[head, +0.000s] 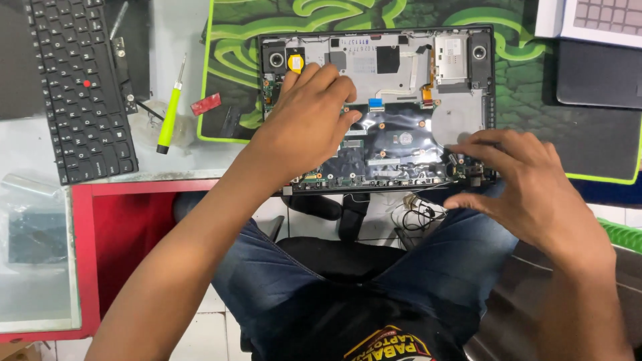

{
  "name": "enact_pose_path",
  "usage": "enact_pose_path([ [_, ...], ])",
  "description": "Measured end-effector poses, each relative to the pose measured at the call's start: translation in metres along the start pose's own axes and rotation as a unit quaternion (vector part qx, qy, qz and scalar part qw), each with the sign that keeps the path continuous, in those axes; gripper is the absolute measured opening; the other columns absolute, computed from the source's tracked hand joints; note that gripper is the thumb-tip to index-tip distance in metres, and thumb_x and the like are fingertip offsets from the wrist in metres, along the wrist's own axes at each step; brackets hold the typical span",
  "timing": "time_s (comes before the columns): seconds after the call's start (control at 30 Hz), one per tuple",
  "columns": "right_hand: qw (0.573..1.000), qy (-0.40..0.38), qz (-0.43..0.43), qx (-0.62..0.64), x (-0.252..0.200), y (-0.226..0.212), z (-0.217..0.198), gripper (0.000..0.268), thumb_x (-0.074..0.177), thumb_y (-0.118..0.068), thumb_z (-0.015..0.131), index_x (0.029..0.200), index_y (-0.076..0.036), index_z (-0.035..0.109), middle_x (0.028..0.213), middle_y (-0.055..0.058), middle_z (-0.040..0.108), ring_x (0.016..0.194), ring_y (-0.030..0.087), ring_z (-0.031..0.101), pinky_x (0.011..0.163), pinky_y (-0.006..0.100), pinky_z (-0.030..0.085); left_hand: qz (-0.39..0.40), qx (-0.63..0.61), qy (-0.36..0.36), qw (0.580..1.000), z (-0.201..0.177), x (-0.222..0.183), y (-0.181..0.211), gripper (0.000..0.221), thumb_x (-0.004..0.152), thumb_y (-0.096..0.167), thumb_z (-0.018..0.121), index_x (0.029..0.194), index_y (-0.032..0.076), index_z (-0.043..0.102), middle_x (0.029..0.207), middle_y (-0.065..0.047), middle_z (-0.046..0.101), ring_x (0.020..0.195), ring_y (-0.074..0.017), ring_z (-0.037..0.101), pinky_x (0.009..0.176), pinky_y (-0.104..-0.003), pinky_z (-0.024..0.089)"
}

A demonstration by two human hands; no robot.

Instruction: Disassembling a laptop by removing internal screws and disconnecting various components like the motherboard and ribbon cables.

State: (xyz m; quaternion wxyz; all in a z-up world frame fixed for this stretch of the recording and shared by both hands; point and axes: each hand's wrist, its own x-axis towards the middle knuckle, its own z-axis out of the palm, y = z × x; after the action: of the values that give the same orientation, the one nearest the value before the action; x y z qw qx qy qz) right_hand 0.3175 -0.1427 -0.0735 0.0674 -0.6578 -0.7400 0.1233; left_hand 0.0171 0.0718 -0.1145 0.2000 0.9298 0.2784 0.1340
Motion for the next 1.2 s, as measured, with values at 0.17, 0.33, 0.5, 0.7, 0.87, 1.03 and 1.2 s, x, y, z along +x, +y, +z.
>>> enact_pose_path([
  [0.17,0.999,0.029,0.02,0.007,-0.003,-0.012,0.01,0.082,0.083,-0.052,0.091,0.154,-0.017,0.07,0.149,0.012,0.066,0.138,0.038,0.06,0.108,0.053,0.043,-0.055,0.052,-0.058,0.995,0.021,0.024,-0.003,0.034,0.109,0.039,0.08,0.109,0.008,0.067,0.113,-0.011,0.062,0.111,-0.0344,0.055,0.098,-0.053,0.038],
  [0.33,0.998,0.044,0.028,0.045,0.002,-0.013,0.012,0.073,0.083,-0.041,0.097,0.146,-0.014,0.071,0.145,0.012,0.065,0.134,0.039,0.062,0.111,0.053,0.043,-0.124,-0.069,-0.146,0.979,0.01,0.041,-0.011,0.026,0.108,0.036,0.08,0.106,0.013,0.068,0.12,-0.008,0.061,0.125,-0.0331,0.051,0.105,-0.051,0.036],
  [0.5,0.999,0.034,0.017,0.018,0.005,-0.005,0.008,0.075,0.083,-0.053,0.093,0.144,-0.015,0.072,0.143,0.013,0.063,0.135,0.039,0.062,0.114,0.053,0.042,-0.107,-0.098,-0.159,0.976,0.01,0.045,-0.018,0.03,0.11,0.038,0.082,0.1,0.016,0.064,0.116,-0.007,0.061,0.121,-0.0317,0.052,0.101,-0.051,0.041],
  [0.7,0.997,-0.067,0.015,0.027,0.03,0.019,0.007,0.08,0.066,-0.055,0.103,0.123,-0.01,0.072,0.121,0.009,0.068,0.117,0.034,0.063,0.107,0.047,0.05,-0.129,-0.077,-0.171,0.974,0.009,0.053,-0.013,0.022,0.107,0.035,0.085,0.097,0.017,0.079,0.118,-0.01,0.065,0.124,-0.036,0.054,0.103,-0.056,0.045],
  [0.87,0.992,-0.12,0.006,-0.03,0.04,0.042,0.016,0.094,0.054,-0.07,0.104,0.122,-0.014,0.071,0.118,0.008,0.067,0.112,0.034,0.065,0.107,0.044,0.051,-0.115,-0.097,-0.151,0.977,0.013,0.051,-0.019,0.024,0.105,0.034,0.087,0.088,0.019,0.08,0.112,-0.007,0.065,0.12,-0.0348,0.056,0.102,-0.055,0.043],
  [1.03,0.976,-0.204,0.078,-0.018,0.047,0.04,0.003,0.093,0.057,-0.074,0.099,0.131,-0.024,0.074,0.122,0.003,0.072,0.116,0.03,0.067,0.106,0.046,0.049,-0.117,-0.098,-0.167,0.974,0.01,0.053,-0.018,0.024,0.108,0.035,0.086,0.092,0.018,0.08,0.115,-0.008,0.066,0.123,-0.036,0.055,0.104,-0.057,0.043],
  [1.2,0.989,-0.127,0.042,-0.059,0.038,0.037,0.01,0.082,0.067,-0.084,0.084,0.119,-0.021,0.075,0.117,0.001,0.075,0.123,0.033,0.07,0.103,0.052,0.052,-0.109,-0.1,-0.124,0.981,0.019,0.049,-0.021,0.028,0.104,0.036,0.09,0.086,0.02,0.074,0.109,-0.005,0.065,0.12,-0.0334,0.057,0.102,-0.052,0.042],
])
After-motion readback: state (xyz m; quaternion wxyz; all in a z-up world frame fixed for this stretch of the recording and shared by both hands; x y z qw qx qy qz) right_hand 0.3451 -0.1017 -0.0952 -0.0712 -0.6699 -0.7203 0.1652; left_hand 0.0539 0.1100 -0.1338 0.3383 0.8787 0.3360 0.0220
